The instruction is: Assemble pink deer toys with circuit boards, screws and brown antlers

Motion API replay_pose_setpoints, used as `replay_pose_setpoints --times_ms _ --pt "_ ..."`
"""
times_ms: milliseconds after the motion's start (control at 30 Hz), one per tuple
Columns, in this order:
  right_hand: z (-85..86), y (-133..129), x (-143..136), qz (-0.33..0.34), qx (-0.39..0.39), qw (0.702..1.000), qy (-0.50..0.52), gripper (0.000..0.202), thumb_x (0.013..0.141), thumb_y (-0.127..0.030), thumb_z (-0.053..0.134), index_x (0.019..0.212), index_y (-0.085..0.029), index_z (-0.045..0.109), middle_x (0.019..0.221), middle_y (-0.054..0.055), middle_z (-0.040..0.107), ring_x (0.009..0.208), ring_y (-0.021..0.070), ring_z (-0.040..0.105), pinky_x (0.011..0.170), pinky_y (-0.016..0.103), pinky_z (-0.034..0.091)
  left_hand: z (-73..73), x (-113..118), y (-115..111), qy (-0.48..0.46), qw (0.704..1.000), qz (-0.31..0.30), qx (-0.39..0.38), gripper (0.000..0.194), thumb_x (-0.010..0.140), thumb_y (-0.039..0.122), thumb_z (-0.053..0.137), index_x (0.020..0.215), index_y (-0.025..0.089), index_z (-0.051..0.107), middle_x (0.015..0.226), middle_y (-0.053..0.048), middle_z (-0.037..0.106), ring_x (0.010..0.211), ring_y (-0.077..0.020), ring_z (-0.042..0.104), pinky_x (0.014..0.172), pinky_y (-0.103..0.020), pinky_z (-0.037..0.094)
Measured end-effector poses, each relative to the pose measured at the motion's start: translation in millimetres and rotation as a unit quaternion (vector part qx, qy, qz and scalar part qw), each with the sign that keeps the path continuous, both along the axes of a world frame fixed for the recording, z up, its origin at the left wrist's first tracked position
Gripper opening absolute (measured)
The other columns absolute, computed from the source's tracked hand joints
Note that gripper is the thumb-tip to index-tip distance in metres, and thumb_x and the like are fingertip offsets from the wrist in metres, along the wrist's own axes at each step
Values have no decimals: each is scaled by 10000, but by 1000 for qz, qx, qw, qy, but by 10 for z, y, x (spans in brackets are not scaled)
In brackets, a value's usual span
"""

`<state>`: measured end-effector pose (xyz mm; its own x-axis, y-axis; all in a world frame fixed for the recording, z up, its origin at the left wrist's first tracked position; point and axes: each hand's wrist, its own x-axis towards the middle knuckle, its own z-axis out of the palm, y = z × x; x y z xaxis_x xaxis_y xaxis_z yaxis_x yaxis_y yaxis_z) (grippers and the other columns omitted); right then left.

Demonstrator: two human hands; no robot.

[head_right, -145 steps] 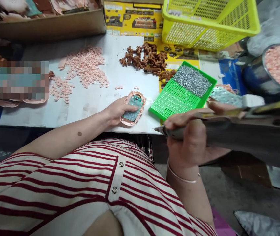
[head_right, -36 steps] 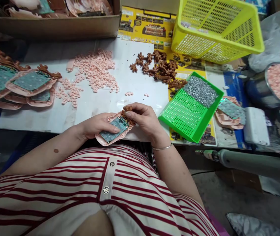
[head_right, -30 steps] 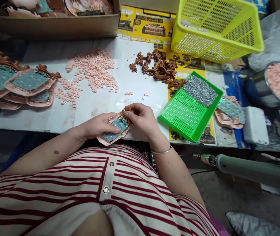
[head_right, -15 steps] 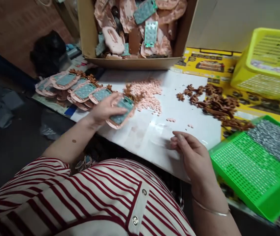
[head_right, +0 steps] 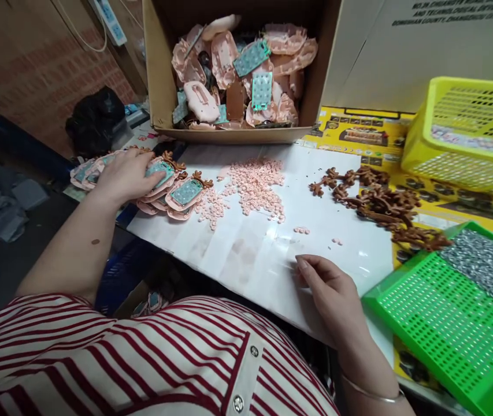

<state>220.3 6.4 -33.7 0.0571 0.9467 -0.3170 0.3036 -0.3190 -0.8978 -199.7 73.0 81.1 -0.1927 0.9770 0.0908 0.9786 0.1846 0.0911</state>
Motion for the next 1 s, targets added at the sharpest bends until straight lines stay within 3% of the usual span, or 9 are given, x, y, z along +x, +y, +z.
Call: replay_pose_setpoints --times_ms 100,200,300,400,500,633,700,800,1000 --pt "-3 16 -14 10 -1 1000 -8 598 616 -749 758 866 -206 774 702 57 717 632 196 613 638 351 539 89 67 77 23 999 -33 -12 670 929 545 551 1386 57 582 1434 -203 561 1314 -412 469 1120 -539 313" --pt "-40 21 -31 25 15 999 -27 547 678 -718 718 874 -210 772 754 76 746 657 225 639 670 389 552 256 266 324 25 997 -69 5 644 920 536 569 1410 118 591 1431 -181 589 1322 -387 494 1130 -521 340" --pt "-114 15 -56 41 54 996 -60 479 765 -676 657 884 -226 769 833 93 775 759 270 689 758 432 566 387 623 762 -13 992 -119 39 563 891 500 636 1359 187 636 1398 -139 626 1333 -353 515 1138 -465 355" --pt "-184 2 -89 65 98 988 -99 439 839 -641 597 916 -243 764 925 93 790 865 299 714 818 458 561 401 1048 1321 -67 984 -152 55 561 883 429 675 1371 158 617 1406 -153 628 1323 -338 546 1114 -436 388" --pt "-204 -12 -119 90 121 981 -122 421 894 -614 543 935 -251 752 939 79 787 882 295 723 817 454 560 324 1431 1843 -89 988 -100 75 596 881 367 696 1399 105 561 1373 -193 635 1298 -354 573 1077 -453 420" --pt "-185 -21 -132 99 129 980 -113 387 940 -555 500 933 -255 744 915 54 781 858 253 730 787 397 563 193 1774 2293 -95 987 16 129 724 878 494 703 1439 93 483 1465 -216 553 1382 -357 501 1141 -491 378" --pt "-182 -16 -131 105 129 980 -105 379 952 -536 488 927 -257 743 905 44 778 848 238 729 775 376 561 140 1856 2413 -86 986 39 141 754 847 478 738 1455 120 471 1490 -202 532 1409 -354 474 1184 -508 339" --pt "-194 -8 -122 110 128 981 -96 392 960 -543 475 924 -259 744 895 41 774 836 233 727 769 369 560 107 1869 2482 -59 987 36 144 735 797 278 758 1467 161 481 1477 -189 544 1401 -355 490 1195 -526 333" --pt "-291 -5 -68 132 116 980 -89 406 972 -565 481 964 -257 744 964 55 780 893 237 732 815 373 570 191 1663 2408 -114 985 5 127 882 707 143 746 1531 183 432 1473 -196 550 1415 -391 486 1199 -550 335"
